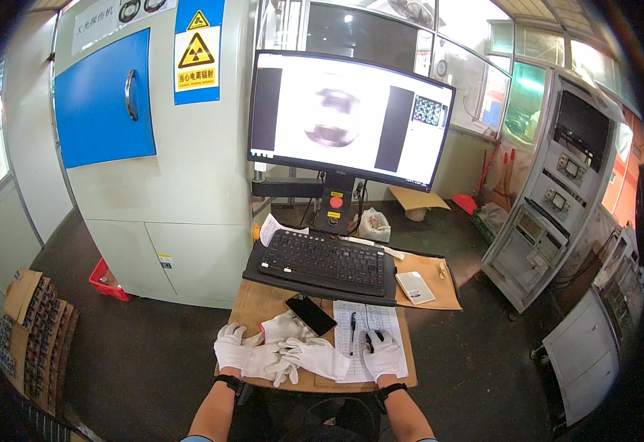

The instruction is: Inspecting metal components using an industrial X-ray inspection machine and reviewing results on a monitor.

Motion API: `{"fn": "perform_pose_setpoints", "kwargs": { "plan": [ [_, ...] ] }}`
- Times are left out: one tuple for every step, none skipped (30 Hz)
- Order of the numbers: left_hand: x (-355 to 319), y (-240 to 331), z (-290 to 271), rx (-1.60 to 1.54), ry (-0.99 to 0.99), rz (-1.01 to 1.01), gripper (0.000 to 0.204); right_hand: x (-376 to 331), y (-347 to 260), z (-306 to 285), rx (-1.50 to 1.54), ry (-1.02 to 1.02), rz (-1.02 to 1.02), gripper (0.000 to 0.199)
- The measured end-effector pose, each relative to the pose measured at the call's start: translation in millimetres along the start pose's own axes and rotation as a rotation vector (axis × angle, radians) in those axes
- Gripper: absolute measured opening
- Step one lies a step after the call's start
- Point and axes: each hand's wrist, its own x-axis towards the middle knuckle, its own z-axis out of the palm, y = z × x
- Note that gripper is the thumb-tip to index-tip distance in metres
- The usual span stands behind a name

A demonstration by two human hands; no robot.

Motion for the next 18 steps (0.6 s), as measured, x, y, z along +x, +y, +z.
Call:
{"fn": "perform_pose_setpoints", "kwargs": {
  "plan": [
    [-1.2,-3.0,1.2,0.000,0.002,-0.002,0.038,0.4,-2.4,-0.5,-0.001,-0.002,0.003,0.056],
    [-1.5,-6.5,2.3,0.003,0.009,0.001,0.038,1.0,-4.4,-1.2,0.000,-0.013,0.010,0.056],
    [-1.6,-7.2,3.0,0.004,0.012,0.003,0.038,1.3,-4.9,-2.1,-0.002,-0.022,0.018,0.056],
    [-1.6,-8.0,3.6,0.005,0.016,0.006,0.037,2.0,-5.7,-2.7,-0.002,-0.030,0.025,0.056],
    [-2.3,-8.6,4.1,0.007,0.016,0.005,0.037,2.6,-6.6,-3.2,-0.002,-0.039,0.030,0.056],
    [-1.5,-6.0,3.9,0.005,0.015,0.007,0.037,1.7,-4.0,-2.0,-0.003,-0.039,0.033,0.057],
    [-0.9,-3.5,3.5,0.003,0.014,0.009,0.037,0.7,-1.4,-0.8,-0.004,-0.039,0.035,0.057],
    [-0.3,-1.2,3.1,0.000,0.013,0.010,0.036,-0.1,1.1,0.5,-0.003,-0.031,0.031,0.058],
    [-0.6,-2.0,3.0,0.000,0.015,0.008,0.036,0.2,1.1,1.4,0.001,-0.028,0.026,0.058],
    [-0.7,-2.6,3.0,0.000,0.017,0.006,0.036,0.3,1.3,2.1,0.004,-0.025,0.020,0.058],
    [-0.4,-3.0,3.4,0.000,0.020,0.005,0.036,0.2,1.6,2.6,0.008,-0.025,0.019,0.059],
    [-0.7,-3.3,3.4,-0.002,0.020,0.004,0.036,0.1,1.1,2.3,0.007,-0.025,0.019,0.058],
    [-0.6,-3.5,3.5,-0.003,0.020,0.004,0.036,0.0,0.6,2.0,0.006,-0.024,0.019,0.058],
    [-0.5,-3.9,3.5,-0.005,0.018,0.004,0.036,-0.2,-0.1,1.9,0.000,-0.024,0.020,0.058],
    [-0.5,-4.3,3.8,-0.006,0.017,0.003,0.036,0.3,-0.7,1.0,0.000,-0.022,0.018,0.057],
    [-0.6,-4.8,4.1,-0.007,0.017,0.002,0.036,0.7,-1.2,0.0,0.001,-0.020,0.016,0.057],
    [-0.8,-5.3,4.4,-0.007,0.018,-0.001,0.036,1.4,-1.5,-1.2,0.007,-0.018,0.012,0.056],
    [-0.6,-5.3,4.7,-0.004,0.015,0.000,0.036,1.6,-1.3,-1.5,0.005,-0.016,0.011,0.056]
  ]
}}
